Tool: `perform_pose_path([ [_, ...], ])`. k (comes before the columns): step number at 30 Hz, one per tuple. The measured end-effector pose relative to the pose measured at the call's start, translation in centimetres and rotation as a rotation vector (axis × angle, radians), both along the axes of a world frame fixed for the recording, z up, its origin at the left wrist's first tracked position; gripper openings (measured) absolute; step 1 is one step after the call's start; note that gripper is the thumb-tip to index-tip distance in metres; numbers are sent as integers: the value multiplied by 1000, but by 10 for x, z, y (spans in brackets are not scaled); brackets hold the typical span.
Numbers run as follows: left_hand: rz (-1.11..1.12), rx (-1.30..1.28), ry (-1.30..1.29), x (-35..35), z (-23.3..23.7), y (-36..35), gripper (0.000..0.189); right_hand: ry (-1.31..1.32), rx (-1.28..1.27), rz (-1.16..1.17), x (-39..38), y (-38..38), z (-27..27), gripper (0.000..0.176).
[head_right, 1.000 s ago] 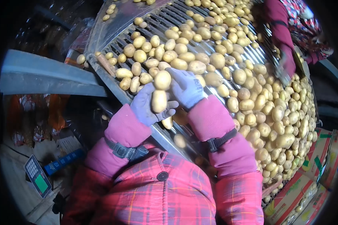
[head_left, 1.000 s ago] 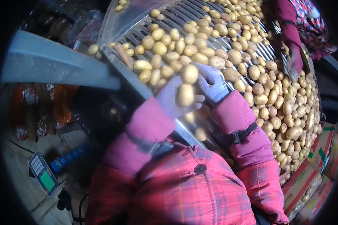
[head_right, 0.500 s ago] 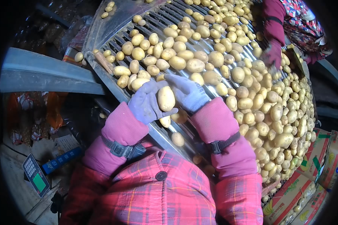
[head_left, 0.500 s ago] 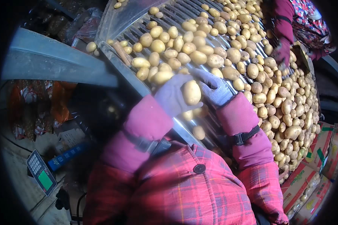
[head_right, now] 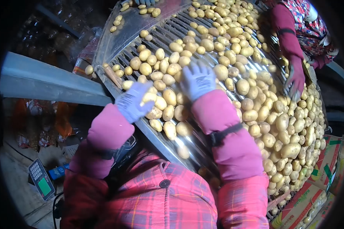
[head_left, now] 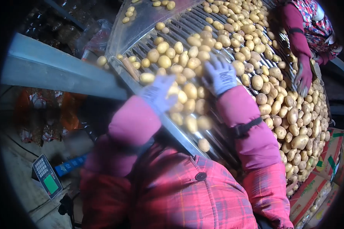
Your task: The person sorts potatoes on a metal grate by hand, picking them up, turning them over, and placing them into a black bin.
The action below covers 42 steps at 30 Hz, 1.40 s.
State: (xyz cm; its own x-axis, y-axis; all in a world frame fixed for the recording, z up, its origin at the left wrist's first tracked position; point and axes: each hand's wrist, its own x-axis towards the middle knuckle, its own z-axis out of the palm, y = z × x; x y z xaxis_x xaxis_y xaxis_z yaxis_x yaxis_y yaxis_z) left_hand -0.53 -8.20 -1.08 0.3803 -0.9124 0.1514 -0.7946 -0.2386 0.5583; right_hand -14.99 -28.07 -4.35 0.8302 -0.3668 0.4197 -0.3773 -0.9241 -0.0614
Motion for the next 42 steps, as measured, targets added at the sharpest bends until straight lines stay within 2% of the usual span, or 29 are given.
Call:
perform_pose_path([
  [2,-84,424,-296,-16,16,-9,53,3,-90,-43,10,0,-25,39],
  [7,-23,504,-219,-4,1,-16,54,-152,-30,85,-2,-1,-16,44],
  [9,97,37,579,9,-36,-8,43,-129,238,80,-15,5,-5,50],
  [10,102,42,577,3,-17,-5,43,-131,244,84,-15,11,-7,50],
  [12,408,-194,1622,-18,37,0,40,-447,1258,12,-13,25,-10,48],
  [14,481,-318,1762,-20,10,3,42,-398,1411,11,-8,51,18,51],
  [16,359,-629,2003,-32,-6,8,47,-285,1081,212,-6,68,27,54],
  [18,350,-632,2272,-33,-9,16,52,-139,1121,299,-19,79,58,54],
  [20,389,-533,2191,-35,14,36,50,-159,1216,312,-34,69,81,49],
  [21,242,-578,2101,-25,-10,54,53,-131,1142,234,-48,56,74,48],
  [22,125,-764,2277,-16,-32,72,57,-99,1069,153,-65,42,64,46],
  [23,100,-615,1800,-5,-39,105,62,-129,1089,62,-86,32,57,45],
  [24,-3,-733,2279,-2,-22,115,62,-155,1109,-33,-108,24,53,43],
  [25,176,-746,2163,10,-36,148,63,-124,1098,-114,-128,17,57,41],
  [26,489,-745,2100,17,-35,166,64,-99,1083,-192,-145,13,61,39],
  [27,412,-593,1742,31,-58,189,63,-163,1110,-207,-159,13,59,38],
  [28,664,-464,1393,46,-94,224,60,-229,1136,-219,-169,17,56,37],
  [29,-180,-679,1455,69,-131,247,56,-179,1140,-282,-175,21,59,35],
  [30,-184,-672,1460,70,-126,245,56,-144,1234,-299,-185,22,50,35],
  [32,981,-252,755,70,-96,238,49,-84,978,-189,-184,39,35,34],
  [33,815,-412,768,51,-71,206,42,143,972,-114,-171,43,61,39],
  [35,663,-186,572,35,-44,160,33,191,822,70,-157,49,52,32],
  [36,515,-255,732,12,-20,130,33,254,759,132,-146,55,52,30],
  [37,351,-347,538,-10,-7,100,32,229,782,195,-136,63,50,31],
  [38,290,-241,456,-27,1,78,34,207,805,250,-130,73,46,32],
  [39,200,-95,530,-47,11,58,35,248,722,327,-127,82,46,36],
  [40,-92,-128,545,-61,5,48,37,314,652,324,-129,93,46,39],
  [41,-360,-308,64,-74,6,31,43,269,553,352,-129,96,44,41],
  [42,-460,32,42,-85,18,28,61,221,456,380,-130,98,42,43],
])
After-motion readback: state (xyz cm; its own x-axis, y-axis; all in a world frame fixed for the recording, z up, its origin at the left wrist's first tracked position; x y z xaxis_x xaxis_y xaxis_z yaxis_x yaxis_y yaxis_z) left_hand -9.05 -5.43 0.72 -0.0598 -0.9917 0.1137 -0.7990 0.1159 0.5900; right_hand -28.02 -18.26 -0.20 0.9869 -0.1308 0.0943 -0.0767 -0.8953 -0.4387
